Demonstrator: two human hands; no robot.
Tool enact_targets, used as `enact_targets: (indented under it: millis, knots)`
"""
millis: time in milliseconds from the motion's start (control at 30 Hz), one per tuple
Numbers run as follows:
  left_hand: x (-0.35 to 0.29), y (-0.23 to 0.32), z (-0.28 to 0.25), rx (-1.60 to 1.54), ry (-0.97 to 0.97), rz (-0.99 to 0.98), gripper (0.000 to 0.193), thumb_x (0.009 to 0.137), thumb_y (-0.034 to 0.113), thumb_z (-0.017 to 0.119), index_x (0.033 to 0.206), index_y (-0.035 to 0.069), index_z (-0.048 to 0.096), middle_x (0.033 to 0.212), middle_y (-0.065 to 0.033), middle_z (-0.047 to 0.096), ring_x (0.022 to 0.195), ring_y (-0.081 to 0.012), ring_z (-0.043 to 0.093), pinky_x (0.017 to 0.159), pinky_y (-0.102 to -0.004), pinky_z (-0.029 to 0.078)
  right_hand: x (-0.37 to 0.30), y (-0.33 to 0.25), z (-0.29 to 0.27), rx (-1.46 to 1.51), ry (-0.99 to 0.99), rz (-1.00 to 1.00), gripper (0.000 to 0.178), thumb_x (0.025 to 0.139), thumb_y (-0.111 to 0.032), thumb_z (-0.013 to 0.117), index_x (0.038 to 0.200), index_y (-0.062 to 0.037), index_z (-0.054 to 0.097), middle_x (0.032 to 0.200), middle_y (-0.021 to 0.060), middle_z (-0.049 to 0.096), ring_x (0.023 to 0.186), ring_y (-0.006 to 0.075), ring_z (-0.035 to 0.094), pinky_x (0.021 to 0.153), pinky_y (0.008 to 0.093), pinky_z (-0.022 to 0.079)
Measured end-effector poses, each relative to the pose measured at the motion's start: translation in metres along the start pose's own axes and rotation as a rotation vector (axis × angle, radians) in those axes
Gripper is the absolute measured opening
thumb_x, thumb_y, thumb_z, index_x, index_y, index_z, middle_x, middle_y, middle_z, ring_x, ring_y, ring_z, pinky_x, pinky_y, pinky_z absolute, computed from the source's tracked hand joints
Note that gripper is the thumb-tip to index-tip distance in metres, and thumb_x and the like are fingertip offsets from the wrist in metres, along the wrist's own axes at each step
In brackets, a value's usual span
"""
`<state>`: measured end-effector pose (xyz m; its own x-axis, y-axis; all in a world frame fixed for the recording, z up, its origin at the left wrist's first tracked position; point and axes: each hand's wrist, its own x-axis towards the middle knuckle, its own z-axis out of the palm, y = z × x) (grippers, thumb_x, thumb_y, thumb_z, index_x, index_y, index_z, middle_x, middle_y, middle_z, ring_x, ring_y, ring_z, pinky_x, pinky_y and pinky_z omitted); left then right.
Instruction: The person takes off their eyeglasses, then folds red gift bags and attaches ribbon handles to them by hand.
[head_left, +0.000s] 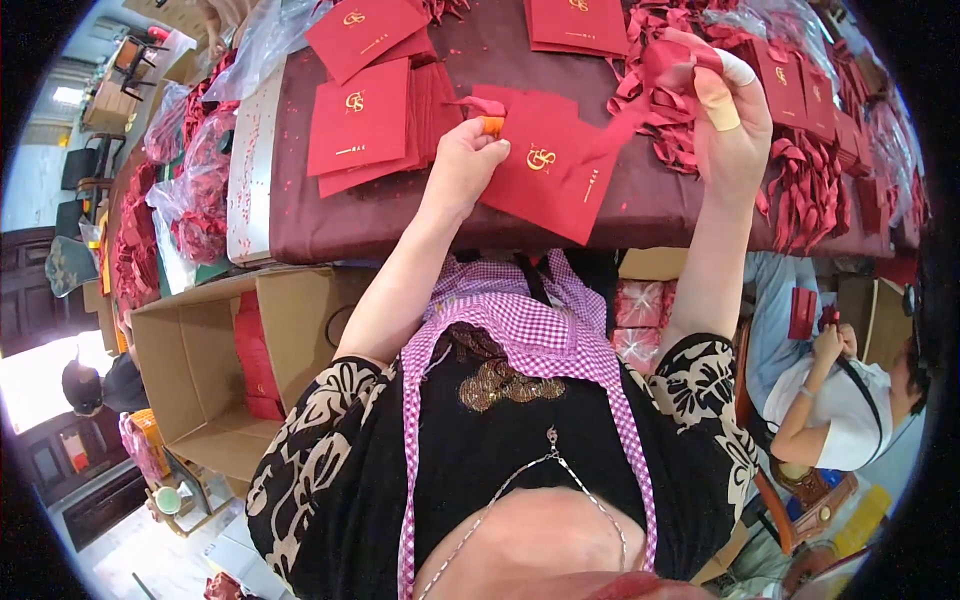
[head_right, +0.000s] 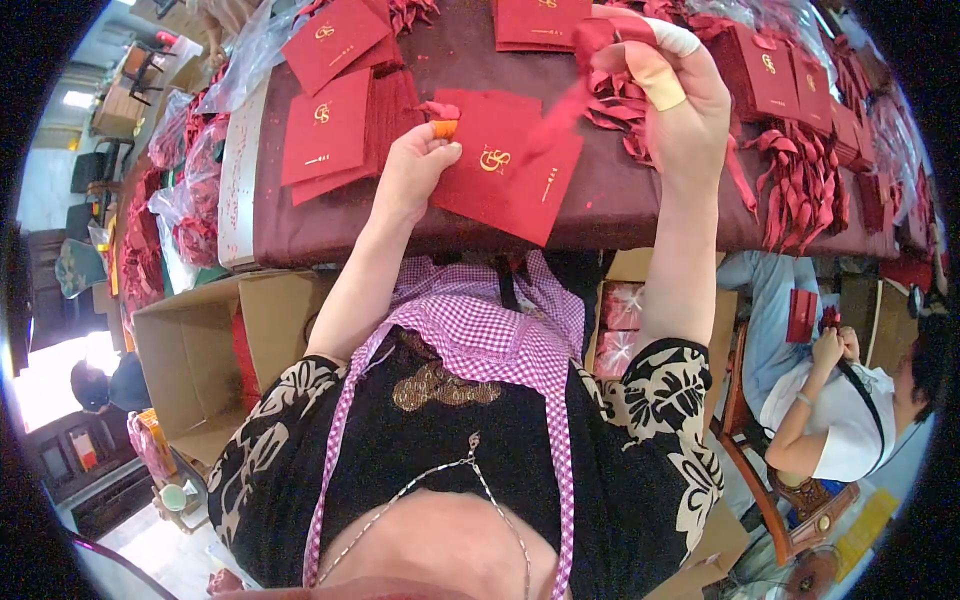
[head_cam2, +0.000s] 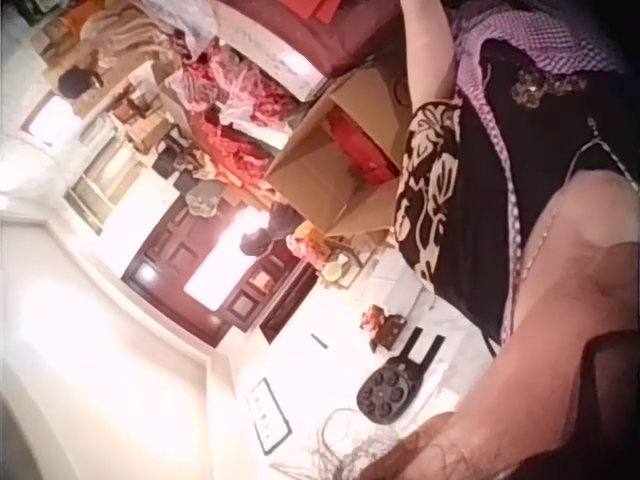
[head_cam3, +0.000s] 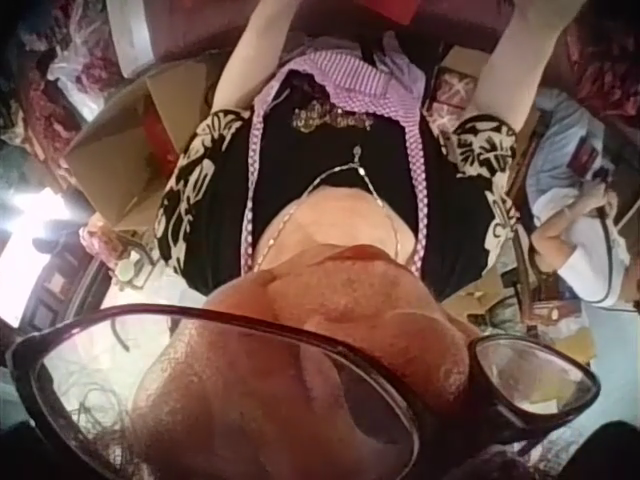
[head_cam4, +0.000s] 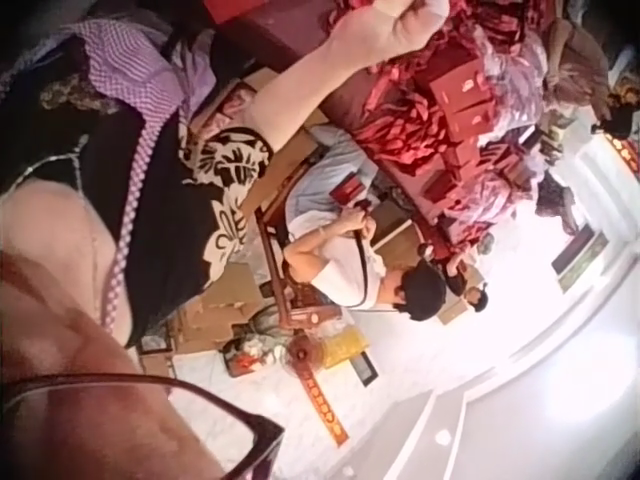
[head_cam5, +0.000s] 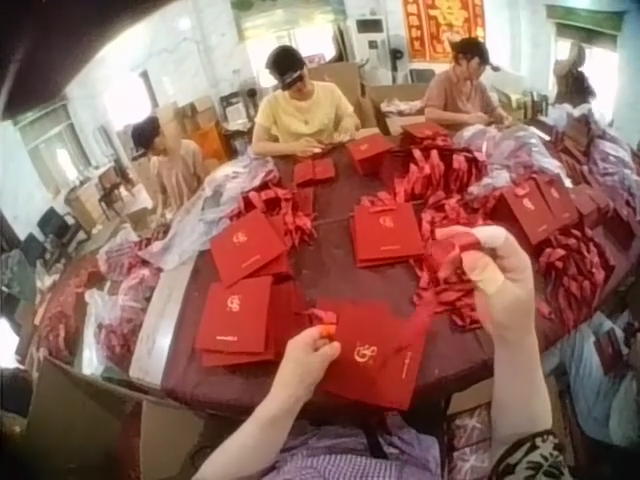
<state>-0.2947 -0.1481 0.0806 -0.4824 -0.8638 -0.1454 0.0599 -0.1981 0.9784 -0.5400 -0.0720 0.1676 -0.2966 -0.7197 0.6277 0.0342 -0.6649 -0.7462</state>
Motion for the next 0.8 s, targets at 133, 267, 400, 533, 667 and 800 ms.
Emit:
enact_targets:
  millis: [133,267,400,533,667,800]
  knots:
    - [0.002,-0.007,-0.002,0.021,-0.009,0.045,0.031,0.084,-0.003,0.057,0.115,-0.005,0.057,0.098,-0.0056,0.065,0.088,-0.0092,0.06,0.081,-0.0216,0.046,-0.005,0.014,-0.017,-0.245,-0.138,0.199,0.021,0.091,-0.005,0.059,0.112,-0.0011,0.063,0.085,0.0068,0.066,0.076,0.0116,0.062,0.073,0.0238,0.049]
    - [0.004,-0.012,-0.004,0.122,0.025,0.053,0.031,0.084,-0.003,0.057,0.115,-0.005,0.056,0.097,-0.0057,0.065,0.087,-0.0091,0.06,0.078,-0.0213,0.047,-0.022,0.06,-0.052,-0.978,-0.194,0.256,0.025,0.087,-0.009,0.062,0.111,-0.0013,0.062,0.095,0.011,0.069,0.089,0.0234,0.065,0.08,0.0308,0.049]
    - [0.009,-0.02,-0.002,0.081,0.05,0.119,0.027,0.083,-0.003,0.056,0.11,-0.007,0.059,0.08,-0.0018,0.063,0.07,-0.0044,0.054,0.062,-0.0195,0.043,-0.032,0.059,-0.056,-1.389,-0.225,0.142,0.031,0.085,-0.013,0.062,0.115,-0.0073,0.061,0.114,0.0138,0.064,0.108,0.0317,0.058,0.092,0.0394,0.043]
    - [0.011,-0.022,-0.007,0.205,0.019,0.069,0.03,0.085,-0.003,0.056,0.115,-0.005,0.056,0.093,-0.0056,0.065,0.082,-0.0088,0.059,0.073,-0.0209,0.047,-0.037,0.059,-0.025,-1.241,-0.34,-0.13,0.032,0.082,-0.016,0.066,0.113,-0.0123,0.063,0.116,0.0082,0.062,0.114,0.0275,0.053,0.096,0.0427,0.038]
    - [0.008,-0.019,-0.004,0.176,0.033,0.083,0.027,0.084,-0.002,0.057,0.112,-0.005,0.057,0.091,-0.0047,0.065,0.08,-0.008,0.059,0.071,-0.0204,0.046,-0.053,0.067,0.01,-1.047,-0.542,-0.079,0.028,0.079,-0.014,0.068,0.107,-0.0111,0.064,0.109,0.0043,0.063,0.108,0.0238,0.055,0.094,0.0388,0.037]
    - [0.005,-0.014,-0.003,0.184,0.013,0.04,0.024,0.084,-0.001,0.059,0.107,-0.004,0.058,0.086,-0.0032,0.064,0.076,-0.0066,0.057,0.067,-0.0198,0.045,-0.068,0.082,0.014,-1.077,-0.525,-0.073,0.018,0.08,-0.012,0.067,0.097,-0.0093,0.064,0.103,0.0045,0.063,0.1,0.022,0.057,0.089,0.0381,0.038]
